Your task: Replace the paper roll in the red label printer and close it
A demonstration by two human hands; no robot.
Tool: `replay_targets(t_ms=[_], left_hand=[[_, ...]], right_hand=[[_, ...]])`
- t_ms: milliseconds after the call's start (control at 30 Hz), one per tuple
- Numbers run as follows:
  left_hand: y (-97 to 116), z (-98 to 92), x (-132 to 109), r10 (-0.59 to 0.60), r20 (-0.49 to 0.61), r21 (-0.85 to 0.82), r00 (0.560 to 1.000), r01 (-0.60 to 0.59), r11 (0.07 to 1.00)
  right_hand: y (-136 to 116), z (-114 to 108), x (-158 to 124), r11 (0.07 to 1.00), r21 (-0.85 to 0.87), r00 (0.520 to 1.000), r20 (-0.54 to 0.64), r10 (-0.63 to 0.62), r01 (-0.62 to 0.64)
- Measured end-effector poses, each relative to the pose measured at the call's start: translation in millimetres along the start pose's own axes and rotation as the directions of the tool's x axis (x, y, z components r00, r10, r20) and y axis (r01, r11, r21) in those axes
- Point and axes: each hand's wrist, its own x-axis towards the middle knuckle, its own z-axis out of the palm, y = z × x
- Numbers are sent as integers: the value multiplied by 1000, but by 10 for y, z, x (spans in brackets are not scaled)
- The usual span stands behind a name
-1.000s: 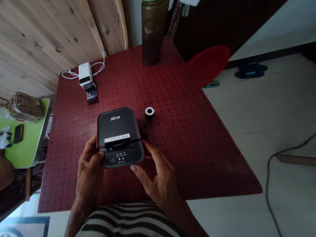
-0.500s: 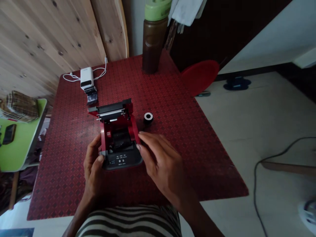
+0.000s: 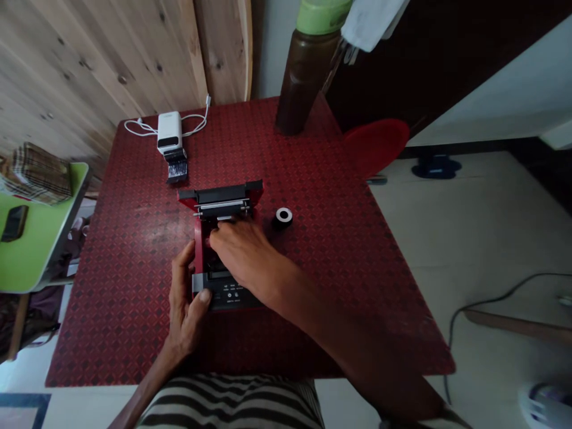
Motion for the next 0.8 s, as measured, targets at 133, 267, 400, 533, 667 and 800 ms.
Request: replay_targets(t_ms=[133,267,400,533,667,800], left_hand=[[26,8,25,6,-3,30,1000,-6,1000],[60,5,62,27,-14,44,1000,-26,999],[71,-14,83,36,-17,87,999,-34,996],[54,-26,70,30,-20,109,999,-28,994],[54,-18,75,42,-33,112,999,-38,993],[76,-4,115,64,-41,125,997,-59,990]], right_hand=[[-8,-7,-62,997,-71,998,-65,9,-14],[-25,1,-305,998,-54,920,-388,-52,34],[153,13,-754,970,203,773,-634,29,130],[465,242,-1183,859,510,698,-632,336,49],[606,726,-1325,668,740,660,-462,592,-81],[555,1058,-1254,633,766,713,-384,587,-109]])
